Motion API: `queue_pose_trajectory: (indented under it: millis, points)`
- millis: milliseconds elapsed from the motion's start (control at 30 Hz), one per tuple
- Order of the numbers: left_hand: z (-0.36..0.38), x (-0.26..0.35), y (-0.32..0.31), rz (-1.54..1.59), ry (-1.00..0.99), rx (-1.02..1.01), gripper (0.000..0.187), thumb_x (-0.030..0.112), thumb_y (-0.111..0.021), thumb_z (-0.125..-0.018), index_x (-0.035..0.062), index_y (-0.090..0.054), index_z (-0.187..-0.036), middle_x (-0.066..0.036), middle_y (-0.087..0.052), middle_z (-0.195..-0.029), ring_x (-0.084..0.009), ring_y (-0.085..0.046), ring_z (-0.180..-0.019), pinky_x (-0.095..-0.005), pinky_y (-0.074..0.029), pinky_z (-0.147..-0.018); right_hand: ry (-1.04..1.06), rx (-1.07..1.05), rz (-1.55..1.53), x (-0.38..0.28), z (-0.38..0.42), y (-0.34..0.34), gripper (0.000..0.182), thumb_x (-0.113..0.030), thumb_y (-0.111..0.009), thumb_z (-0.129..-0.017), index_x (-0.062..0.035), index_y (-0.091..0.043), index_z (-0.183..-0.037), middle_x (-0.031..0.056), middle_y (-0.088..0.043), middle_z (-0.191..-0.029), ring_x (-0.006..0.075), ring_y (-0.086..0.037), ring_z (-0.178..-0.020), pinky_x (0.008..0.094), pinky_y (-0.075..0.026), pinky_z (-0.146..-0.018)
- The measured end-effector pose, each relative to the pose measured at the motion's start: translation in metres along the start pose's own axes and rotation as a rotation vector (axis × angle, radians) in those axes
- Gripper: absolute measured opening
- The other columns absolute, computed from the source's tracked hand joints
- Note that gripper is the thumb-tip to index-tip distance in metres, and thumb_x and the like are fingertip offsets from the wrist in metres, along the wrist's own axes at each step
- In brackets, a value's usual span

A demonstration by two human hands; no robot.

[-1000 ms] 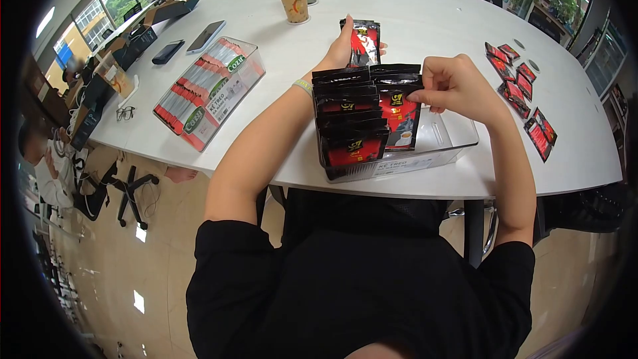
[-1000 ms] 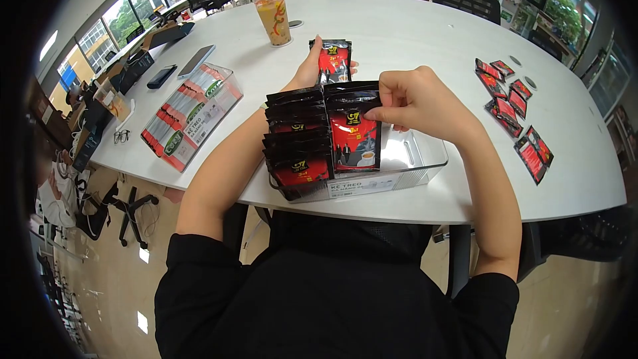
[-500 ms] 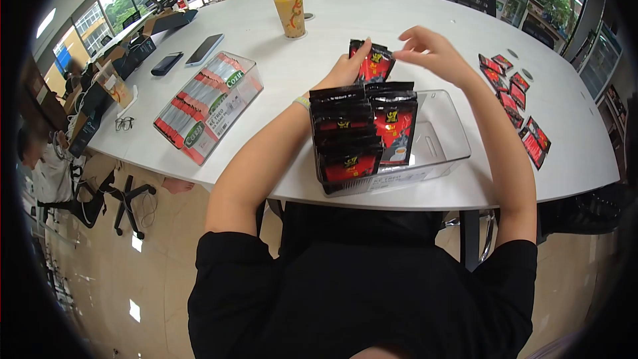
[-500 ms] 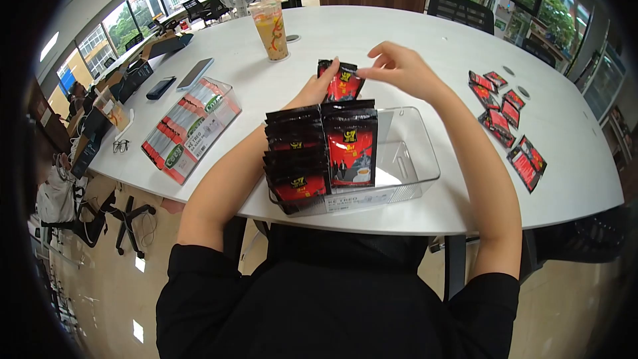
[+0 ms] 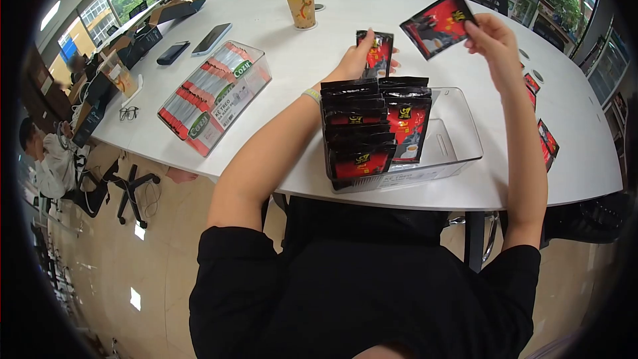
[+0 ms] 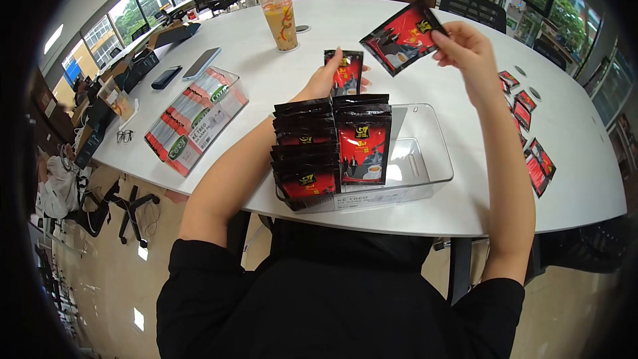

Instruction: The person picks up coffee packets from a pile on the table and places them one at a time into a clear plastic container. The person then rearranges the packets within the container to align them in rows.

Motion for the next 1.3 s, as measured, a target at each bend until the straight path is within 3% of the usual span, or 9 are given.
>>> queue_pose_trajectory:
  millis: [133, 400, 600, 667, 733, 833, 967, 1067, 1300]
  points:
    - [-0.007, -0.002, 0.002, 0.226, -0.055, -0.032, 0.073, 0.058, -0.012, -0.09, 0.0009, -0.05, -0.115, -0.015, -0.064, -0.091, -0.0202, -0.062, -0.079, -0.0295, -0.052, -0.068, 0.113, -0.163, -0.064, -0.045, 0.03, -0.015, 0.013, -0.013, -0.063, -0.08, -0.0025, -0.059, -0.087, 0.0001, -0.059, -0.066, 0.0052, -0.054, -0.057, 0.0181, -0.041, -0.052]
    - [-0.004, -0.001, 0.0, 0.27, -0.042, -0.051, 0.075, 0.061, -0.01, -0.088, 0.0033, -0.049, -0.116, -0.015, -0.063, -0.09, -0.02, -0.063, -0.075, -0.031, -0.053, -0.066, 0.009, -0.705, 0.491, -0.039, 0.085, -0.103, 0.014, -0.001, -0.069, -0.07, 0.0014, -0.056, -0.066, 0.0047, -0.059, -0.056, 0.0083, -0.057, -0.049, 0.0199, -0.047, -0.047]
    - [0.002, -0.002, -0.004, 0.196, -0.015, -0.024, 0.078, 0.063, -0.01, -0.087, 0.003, -0.051, -0.115, -0.013, -0.063, -0.087, -0.0176, -0.062, -0.074, -0.0293, -0.052, -0.066, -0.023, -0.645, 0.585, -0.023, 0.085, -0.109, 0.03, -0.009, -0.076, -0.067, -0.0017, -0.048, -0.058, 0.0033, -0.052, -0.047, 0.009, -0.052, -0.044, 0.0205, -0.038, -0.042]
    - [0.003, -0.006, -0.01, 0.036, 0.013, -0.038, 0.076, 0.065, -0.015, -0.086, 0.0043, -0.051, -0.114, -0.012, -0.062, -0.089, -0.0172, -0.062, -0.073, -0.0301, -0.053, -0.067, 0.176, -0.625, 0.65, -0.033, 0.081, -0.105, 0.035, -0.013, -0.079, -0.064, -0.0035, -0.045, -0.057, 0.0024, -0.048, -0.045, 0.007, -0.047, -0.042, 0.0203, -0.033, -0.041]
    - [0.004, -0.002, -0.014, -0.067, -0.05, -0.04, 0.069, 0.061, -0.024, -0.088, 0.003, -0.056, -0.105, -0.009, -0.062, -0.082, -0.0151, -0.061, -0.07, -0.0279, -0.052, -0.065, 0.131, -0.605, 0.649, -0.024, 0.073, -0.098, 0.033, -0.017, -0.077, -0.067, -0.0035, -0.048, -0.059, -0.0007, -0.046, -0.045, 0.005, -0.044, -0.043, 0.0197, -0.032, -0.042]
    - [0.013, 0.005, -0.019, -0.259, -0.074, 0.064, 0.04, 0.039, -0.057, -0.085, -0.0006, -0.061, -0.083, -0.006, -0.062, -0.071, -0.0121, -0.058, -0.063, -0.0264, -0.048, -0.06, 0.07, -0.301, 0.46, -0.01, 0.042, -0.067, 0.031, -0.03, -0.073, -0.071, -0.0024, -0.059, -0.067, 0.0007, -0.052, -0.051, 0.0075, -0.045, -0.047, 0.0215, -0.034, -0.044]
    - [0.023, 0.022, -0.036, -0.308, -0.228, -0.056, 0.036, 0.034, -0.061, -0.082, -0.0011, -0.062, -0.088, -0.006, -0.063, -0.073, -0.0112, -0.059, -0.064, -0.0255, -0.048, -0.06, 0.159, -0.194, 0.474, 0.006, 0.018, -0.065, 0.023, -0.022, -0.068, -0.076, -0.0018, -0.067, -0.088, 0.0039, -0.06, -0.063, 0.0087, -0.054, -0.058, 0.0229, -0.039, -0.047]
    - [0.024, 0.023, -0.043, -0.278, -0.263, -0.121, 0.034, 0.032, -0.062, -0.082, -0.0008, -0.063, -0.09, -0.006, -0.063, -0.074, -0.0111, -0.059, -0.065, -0.0251, -0.048, -0.06, -0.054, -0.396, 0.403, 0.038, 0.015, -0.085, 0.021, -0.02, -0.067, -0.076, -0.0017, -0.067, -0.087, 0.0049, -0.061, -0.064, 0.0088, -0.055, -0.058, 0.0224, -0.041, -0.047]
    - [0.02, 0.013, -0.048, -0.176, -0.28, -0.177, 0.031, 0.027, -0.064, -0.08, -0.0003, -0.063, -0.094, -0.006, -0.064, -0.075, -0.0111, -0.059, -0.065, -0.0242, -0.048, -0.061, -0.123, -0.211, 0.21, 0.042, 0.005, -0.043, 0.017, -0.017, -0.065, -0.079, -0.0016, -0.066, -0.086, 0.0025, -0.063, -0.07, 0.0067, -0.056, -0.06, 0.0191, -0.044, -0.055]
Point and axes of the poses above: each hand's wrist, its own z-axis away from the middle knuckle, its own y-axis out of the back of the hand, x = y × z, the point moved 10 cm from there along -z, towards the middle knuckle
